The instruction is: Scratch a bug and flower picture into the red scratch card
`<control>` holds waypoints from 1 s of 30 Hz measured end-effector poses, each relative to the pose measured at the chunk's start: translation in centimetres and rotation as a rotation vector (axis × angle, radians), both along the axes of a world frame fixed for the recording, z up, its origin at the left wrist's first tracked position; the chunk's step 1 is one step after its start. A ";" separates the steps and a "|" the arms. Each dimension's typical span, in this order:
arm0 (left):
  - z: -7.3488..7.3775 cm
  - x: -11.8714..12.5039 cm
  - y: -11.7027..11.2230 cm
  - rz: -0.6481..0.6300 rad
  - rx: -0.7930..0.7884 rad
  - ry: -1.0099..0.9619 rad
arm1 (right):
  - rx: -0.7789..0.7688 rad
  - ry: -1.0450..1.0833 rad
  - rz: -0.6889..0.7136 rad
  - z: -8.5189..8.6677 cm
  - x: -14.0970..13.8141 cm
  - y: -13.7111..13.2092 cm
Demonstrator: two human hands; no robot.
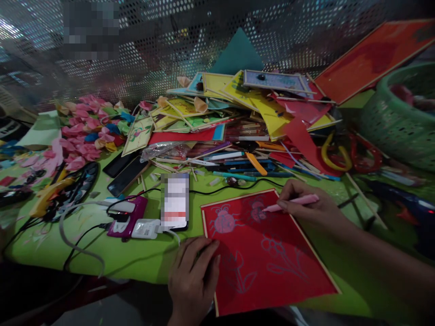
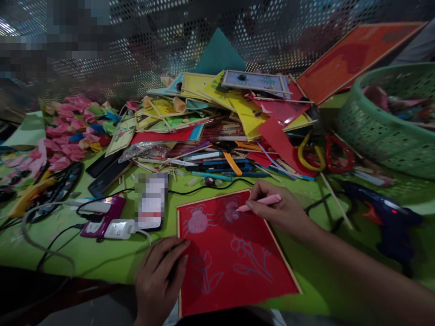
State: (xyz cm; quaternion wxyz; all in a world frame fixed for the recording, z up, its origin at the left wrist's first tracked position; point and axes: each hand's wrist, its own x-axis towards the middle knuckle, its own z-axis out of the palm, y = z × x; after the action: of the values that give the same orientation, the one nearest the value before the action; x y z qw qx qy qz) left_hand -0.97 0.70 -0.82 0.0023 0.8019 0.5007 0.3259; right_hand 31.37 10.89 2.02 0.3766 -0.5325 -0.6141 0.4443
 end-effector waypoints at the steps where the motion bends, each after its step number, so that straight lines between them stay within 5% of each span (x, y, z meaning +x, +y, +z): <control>1: 0.0 0.0 0.0 0.003 -0.001 0.002 | 0.006 -0.002 -0.001 0.0 0.0 0.0; 30: -0.3 -0.2 -0.1 -0.009 -0.006 0.010 | 0.070 -0.074 -0.022 0.7 -0.1 0.2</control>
State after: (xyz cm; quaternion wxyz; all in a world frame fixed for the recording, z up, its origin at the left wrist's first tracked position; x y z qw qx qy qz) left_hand -1.22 0.59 -1.08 0.0038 0.8058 0.4980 0.3206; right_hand 31.27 11.07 2.73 0.3769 -0.5416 -0.6370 0.3986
